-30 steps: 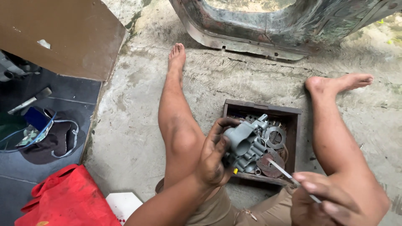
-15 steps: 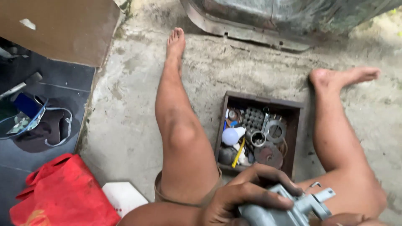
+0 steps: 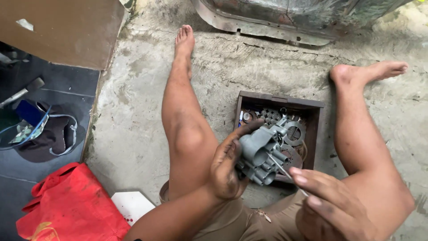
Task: Repairing and cleaning a motorcycle carburetor using a small metal tool while sitting on the floor.
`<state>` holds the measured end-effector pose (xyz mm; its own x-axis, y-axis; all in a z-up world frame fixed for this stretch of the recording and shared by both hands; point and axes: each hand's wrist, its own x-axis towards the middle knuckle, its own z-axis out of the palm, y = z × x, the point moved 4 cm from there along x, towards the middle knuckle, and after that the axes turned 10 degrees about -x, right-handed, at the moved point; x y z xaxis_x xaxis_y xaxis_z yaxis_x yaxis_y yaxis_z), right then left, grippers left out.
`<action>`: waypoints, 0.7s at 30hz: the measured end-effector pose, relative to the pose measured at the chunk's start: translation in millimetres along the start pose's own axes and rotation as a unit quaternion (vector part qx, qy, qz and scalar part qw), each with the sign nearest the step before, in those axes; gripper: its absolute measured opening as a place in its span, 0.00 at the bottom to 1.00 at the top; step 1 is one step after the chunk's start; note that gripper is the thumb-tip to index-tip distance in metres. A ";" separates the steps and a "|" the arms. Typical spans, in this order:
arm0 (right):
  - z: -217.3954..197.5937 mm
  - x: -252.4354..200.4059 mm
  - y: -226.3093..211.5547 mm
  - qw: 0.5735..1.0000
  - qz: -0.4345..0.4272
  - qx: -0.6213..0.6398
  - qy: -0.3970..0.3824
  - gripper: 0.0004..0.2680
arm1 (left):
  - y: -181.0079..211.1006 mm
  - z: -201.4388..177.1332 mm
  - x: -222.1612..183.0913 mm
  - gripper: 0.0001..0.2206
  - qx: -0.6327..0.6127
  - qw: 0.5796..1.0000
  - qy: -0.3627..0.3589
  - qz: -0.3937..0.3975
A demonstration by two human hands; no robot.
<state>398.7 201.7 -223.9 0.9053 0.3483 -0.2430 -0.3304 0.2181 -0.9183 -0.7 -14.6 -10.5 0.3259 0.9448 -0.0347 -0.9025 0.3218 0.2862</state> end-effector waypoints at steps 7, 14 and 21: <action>4.0 -17.2 -10.4 0.999 0.023 0.027 0.022 0.42 | 4.1 8.7 -4.3 0.24 0.106 0.994 0.000 0.033; 6.9 -19.6 -13.6 0.999 0.025 0.027 0.013 0.42 | 8.0 8.3 -7.5 0.25 0.144 0.987 -0.009 0.075; 7.8 -18.5 -12.3 1.000 0.018 0.022 0.004 0.41 | 9.4 10.0 -7.5 0.24 0.162 0.983 -0.013 0.081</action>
<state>383.9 199.6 -205.6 0.8951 0.3488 -0.2778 -0.3734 0.2457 -0.8945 -8.8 -19.2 2.0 0.1955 0.9789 0.0590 -0.8076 0.1266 0.5760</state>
